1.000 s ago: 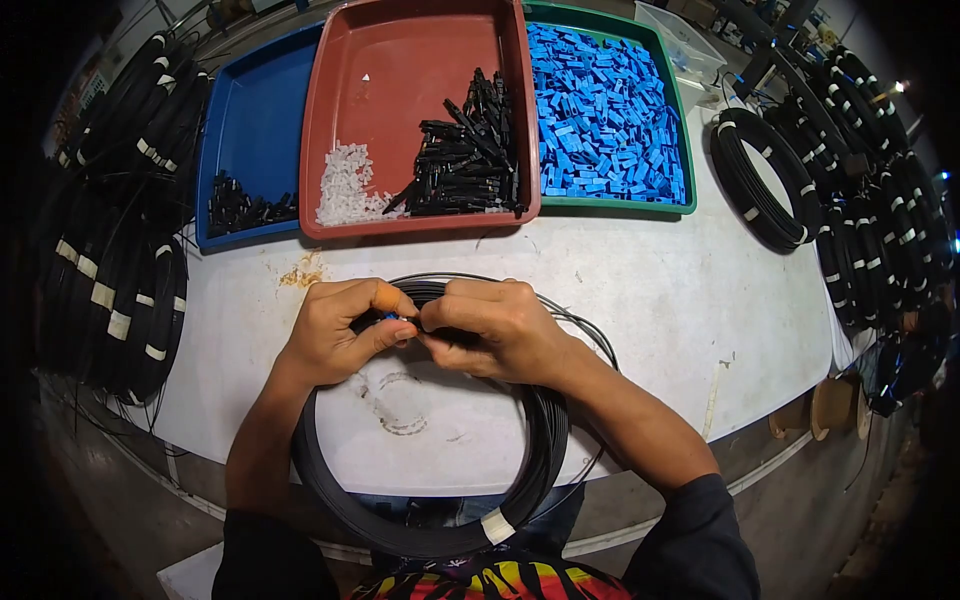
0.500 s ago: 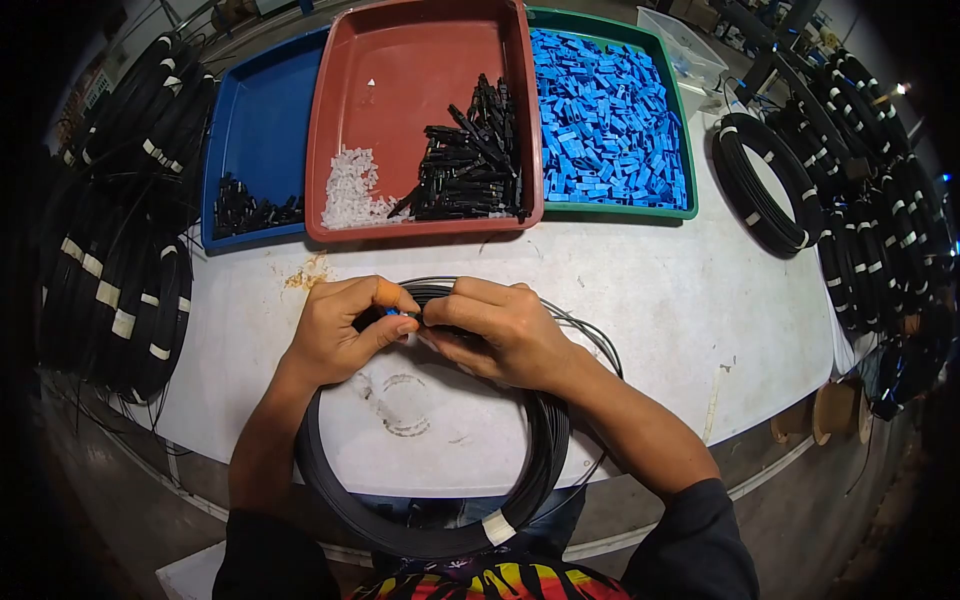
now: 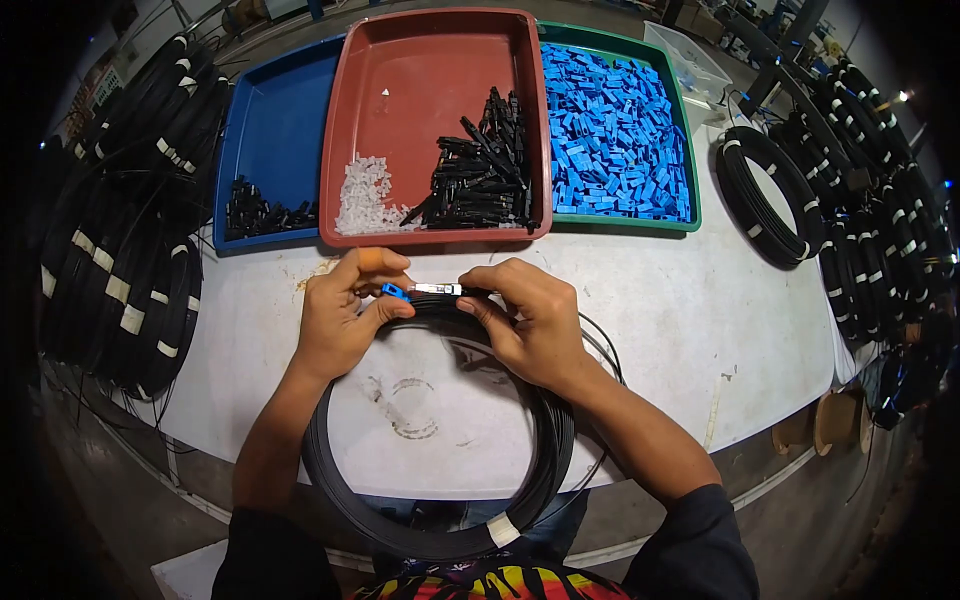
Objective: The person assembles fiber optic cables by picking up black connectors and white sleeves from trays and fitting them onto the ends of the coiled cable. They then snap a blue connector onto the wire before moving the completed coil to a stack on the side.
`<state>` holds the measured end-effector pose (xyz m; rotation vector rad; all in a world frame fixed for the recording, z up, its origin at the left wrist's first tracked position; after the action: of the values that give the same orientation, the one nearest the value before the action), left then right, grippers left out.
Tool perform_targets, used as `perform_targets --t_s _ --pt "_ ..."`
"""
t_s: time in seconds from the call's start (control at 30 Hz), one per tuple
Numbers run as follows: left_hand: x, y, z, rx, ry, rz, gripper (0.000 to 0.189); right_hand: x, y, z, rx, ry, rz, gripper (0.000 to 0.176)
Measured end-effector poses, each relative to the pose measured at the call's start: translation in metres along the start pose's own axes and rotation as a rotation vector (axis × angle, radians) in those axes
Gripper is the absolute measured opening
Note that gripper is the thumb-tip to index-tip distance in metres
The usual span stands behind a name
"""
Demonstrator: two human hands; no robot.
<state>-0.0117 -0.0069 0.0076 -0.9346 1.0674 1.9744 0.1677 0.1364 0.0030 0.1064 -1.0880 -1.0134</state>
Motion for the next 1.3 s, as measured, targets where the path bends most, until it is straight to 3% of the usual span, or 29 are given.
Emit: perform_targets --t_s 0.23,0.3,0.6,0.67,0.93,1.1,1.3 --pt "0.01 0.002 -0.001 -0.069 0.01 -0.204 0.019 0.004 0.003 0.002 -0.057 0.038 0.016 0.019" --pt "0.004 0.002 -0.002 -0.078 0.003 -0.185 0.018 0.004 0.005 0.001 0.077 -0.009 0.012 0.017" --pt "0.01 0.005 -0.005 -0.085 0.01 -0.243 0.036 -0.001 0.001 -0.001 -0.039 0.034 0.017 0.016" --pt "0.011 0.005 -0.005 -0.038 -0.056 -0.193 0.043 0.001 0.002 0.0 -0.027 0.03 0.021 0.016" --pt "0.009 0.005 -0.003 -0.047 -0.108 0.009 0.042 0.003 0.002 0.0 0.013 0.016 0.029 0.016" --pt "-0.004 0.003 -0.003 0.031 -0.076 0.111 0.038 0.002 -0.001 0.001 0.02 0.173 -0.04 0.02" --pt "-0.003 0.003 -0.002 0.06 -0.241 0.187 0.031 0.001 -0.002 0.0 0.021 0.153 -0.07 0.026"
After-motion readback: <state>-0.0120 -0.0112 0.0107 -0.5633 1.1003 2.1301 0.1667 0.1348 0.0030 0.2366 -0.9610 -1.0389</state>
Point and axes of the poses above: each hand's wrist, its own z-axis towards the middle knuckle, its own y-axis out of the back of the hand, x = y × z, the point moved 1 cm from there along z, towards the middle knuckle, and after that the axes turned 6 degrees about x, right-handed, at the moved point
